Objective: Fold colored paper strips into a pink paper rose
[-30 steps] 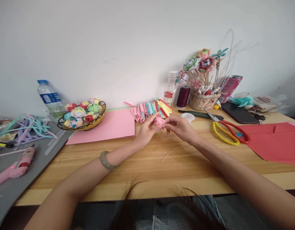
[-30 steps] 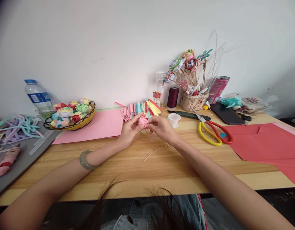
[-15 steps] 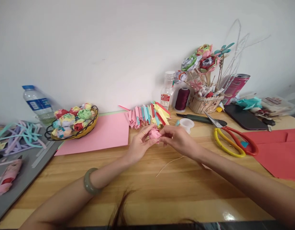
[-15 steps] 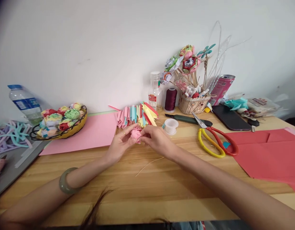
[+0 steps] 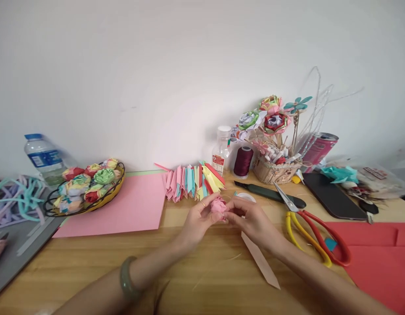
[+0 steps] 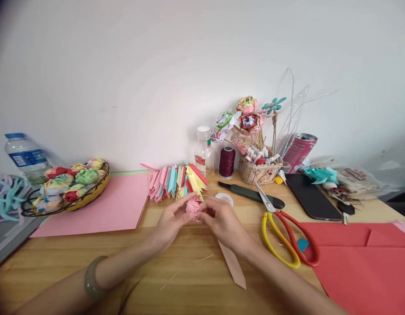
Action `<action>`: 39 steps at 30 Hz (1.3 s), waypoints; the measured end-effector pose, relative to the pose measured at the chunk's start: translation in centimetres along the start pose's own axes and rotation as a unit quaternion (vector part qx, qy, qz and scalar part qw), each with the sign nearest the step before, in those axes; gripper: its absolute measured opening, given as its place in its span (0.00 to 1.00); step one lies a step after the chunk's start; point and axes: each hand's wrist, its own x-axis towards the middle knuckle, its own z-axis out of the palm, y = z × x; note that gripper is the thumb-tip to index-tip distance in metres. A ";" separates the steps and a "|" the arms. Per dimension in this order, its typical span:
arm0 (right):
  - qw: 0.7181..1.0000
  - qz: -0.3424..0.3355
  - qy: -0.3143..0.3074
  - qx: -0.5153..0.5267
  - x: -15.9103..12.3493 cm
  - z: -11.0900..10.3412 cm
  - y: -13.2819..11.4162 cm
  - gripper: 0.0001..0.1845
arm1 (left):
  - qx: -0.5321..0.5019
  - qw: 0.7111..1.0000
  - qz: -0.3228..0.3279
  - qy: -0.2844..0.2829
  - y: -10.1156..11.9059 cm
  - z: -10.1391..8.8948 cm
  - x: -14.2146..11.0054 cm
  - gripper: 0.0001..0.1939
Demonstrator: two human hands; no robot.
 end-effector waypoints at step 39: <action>0.992 0.025 -0.045 0.114 -3.4 -4.6 -0.2 0.08 | 0.019 0.998 0.055 -0.024 -0.2 5.6 -1.2 0.26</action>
